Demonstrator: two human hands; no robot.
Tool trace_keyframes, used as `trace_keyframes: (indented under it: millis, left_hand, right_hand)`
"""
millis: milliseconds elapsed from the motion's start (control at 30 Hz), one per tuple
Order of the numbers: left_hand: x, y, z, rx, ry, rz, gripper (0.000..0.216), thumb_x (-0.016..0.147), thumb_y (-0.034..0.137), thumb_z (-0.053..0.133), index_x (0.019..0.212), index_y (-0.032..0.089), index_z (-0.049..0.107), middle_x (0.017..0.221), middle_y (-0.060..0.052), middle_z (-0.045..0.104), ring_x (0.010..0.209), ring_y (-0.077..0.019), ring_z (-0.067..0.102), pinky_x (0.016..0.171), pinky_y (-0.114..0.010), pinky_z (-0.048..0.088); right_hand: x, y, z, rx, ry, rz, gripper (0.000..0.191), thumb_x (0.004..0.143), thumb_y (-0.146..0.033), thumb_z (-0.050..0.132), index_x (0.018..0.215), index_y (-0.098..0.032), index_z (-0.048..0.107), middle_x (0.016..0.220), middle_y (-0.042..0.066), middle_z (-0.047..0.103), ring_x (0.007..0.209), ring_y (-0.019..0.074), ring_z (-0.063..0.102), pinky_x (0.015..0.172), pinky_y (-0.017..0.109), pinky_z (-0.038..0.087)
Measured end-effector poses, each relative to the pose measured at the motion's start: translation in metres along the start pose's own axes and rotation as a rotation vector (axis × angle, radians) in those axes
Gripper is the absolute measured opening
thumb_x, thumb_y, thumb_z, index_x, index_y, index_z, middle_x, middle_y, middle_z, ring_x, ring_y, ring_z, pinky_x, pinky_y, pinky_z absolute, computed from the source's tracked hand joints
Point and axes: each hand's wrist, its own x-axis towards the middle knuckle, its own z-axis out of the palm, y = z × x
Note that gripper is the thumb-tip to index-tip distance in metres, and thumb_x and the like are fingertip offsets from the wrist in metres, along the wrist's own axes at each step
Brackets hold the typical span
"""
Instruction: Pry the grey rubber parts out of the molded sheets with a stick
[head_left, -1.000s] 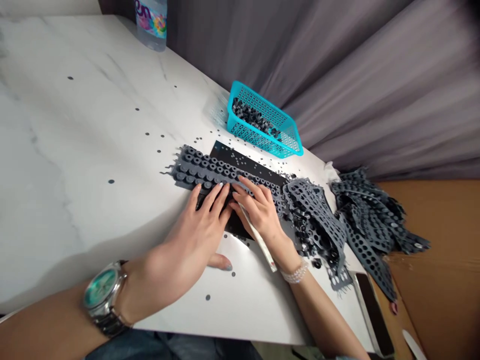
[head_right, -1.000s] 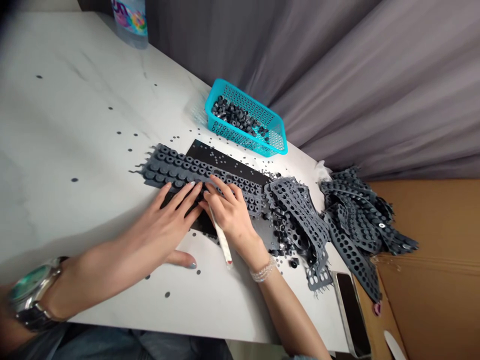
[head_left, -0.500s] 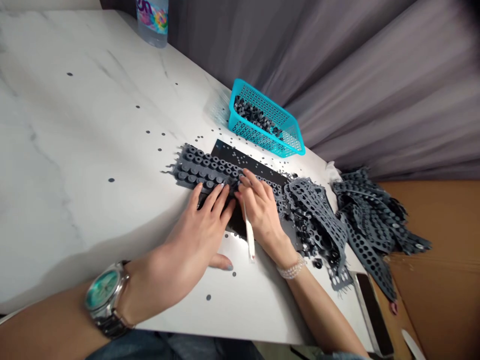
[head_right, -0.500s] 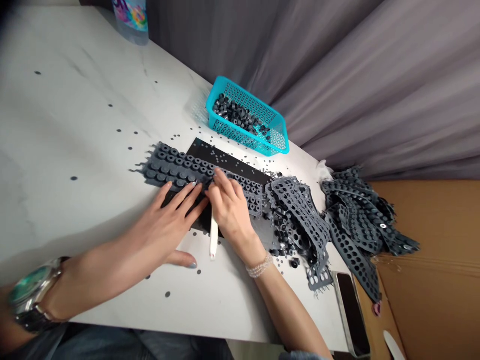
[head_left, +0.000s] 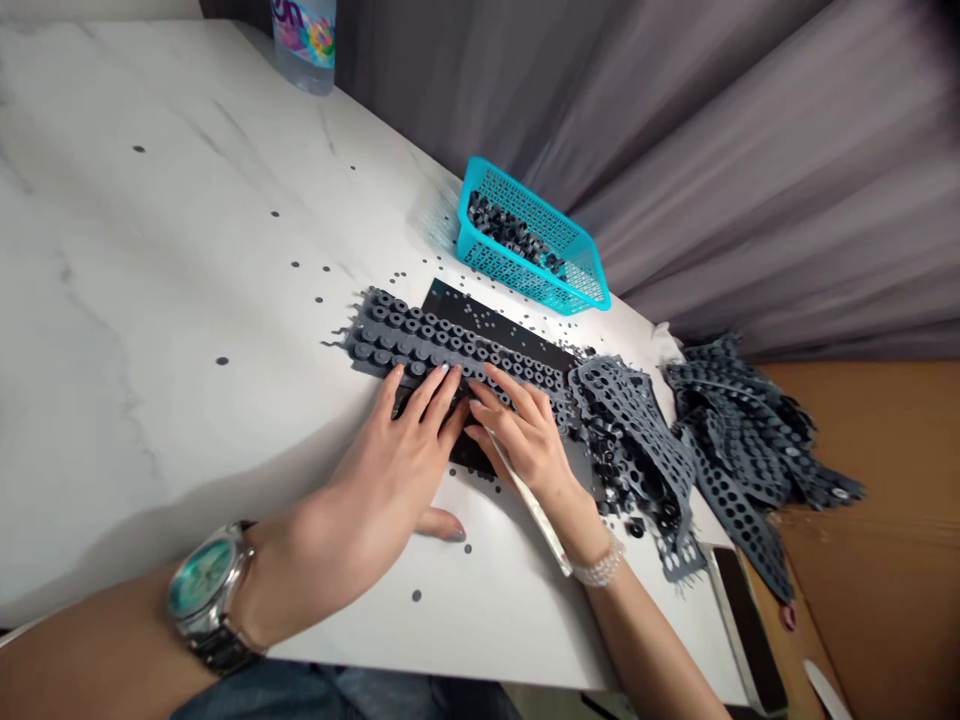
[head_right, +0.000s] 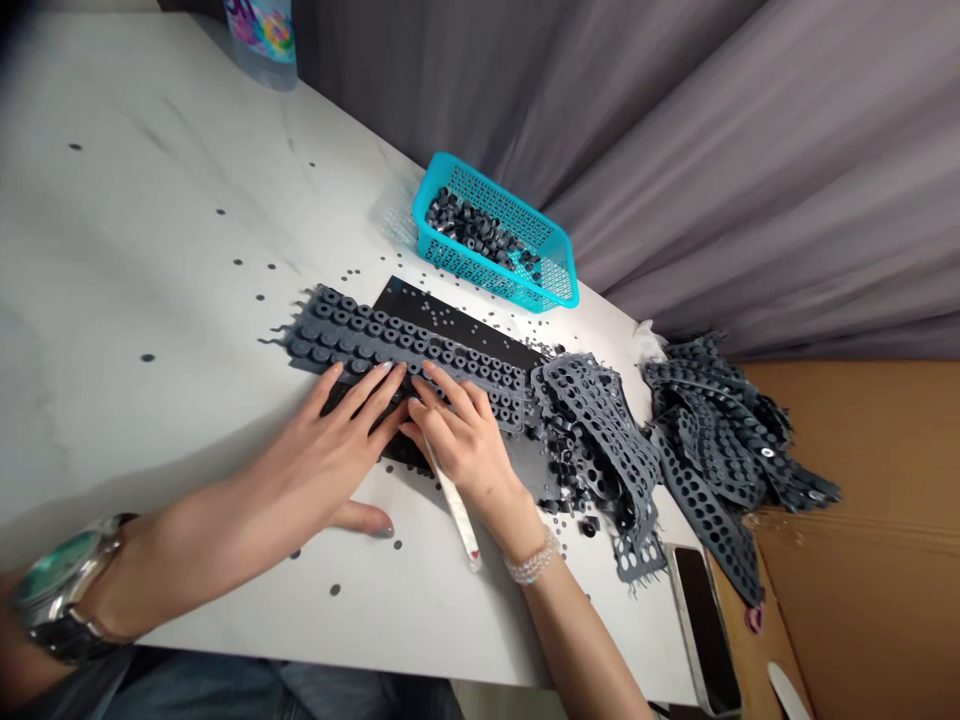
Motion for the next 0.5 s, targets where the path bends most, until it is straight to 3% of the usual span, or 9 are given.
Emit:
trace_keyframes:
  millis: [333, 500]
  left_hand:
    - [0.003, 0.0, -0.008, 0.0, -0.058, -0.008, 0.105, 0.065, 0.076, 0.061, 0.138, 0.003, 0.048, 0.155, -0.025, 0.023, 0.146, -0.0369, 0.02, 0.116, -0.06, 0.012]
    - [-0.002, 0.0, -0.03, 0.004, -0.122, 0.001, 0.097, 0.071, 0.07, 0.061, 0.141, 0.004, 0.046, 0.154, -0.024, 0.023, 0.146, -0.0356, 0.021, 0.116, -0.057, 0.02]
  right_hand:
    - [0.002, 0.0, 0.003, -0.04, -0.065, -0.018, 0.013, 0.096, -0.019, 0.05, 0.105, -0.017, 0.059, 0.124, 0.015, 0.067, 0.13, 0.0243, 0.052, 0.096, 0.042, 0.045]
    - [0.004, -0.003, 0.005, -0.043, -0.122, 0.009, 0.017, 0.098, -0.016, 0.044, 0.107, -0.017, 0.058, 0.129, 0.017, 0.063, 0.133, 0.0232, 0.048, 0.098, 0.042, 0.045]
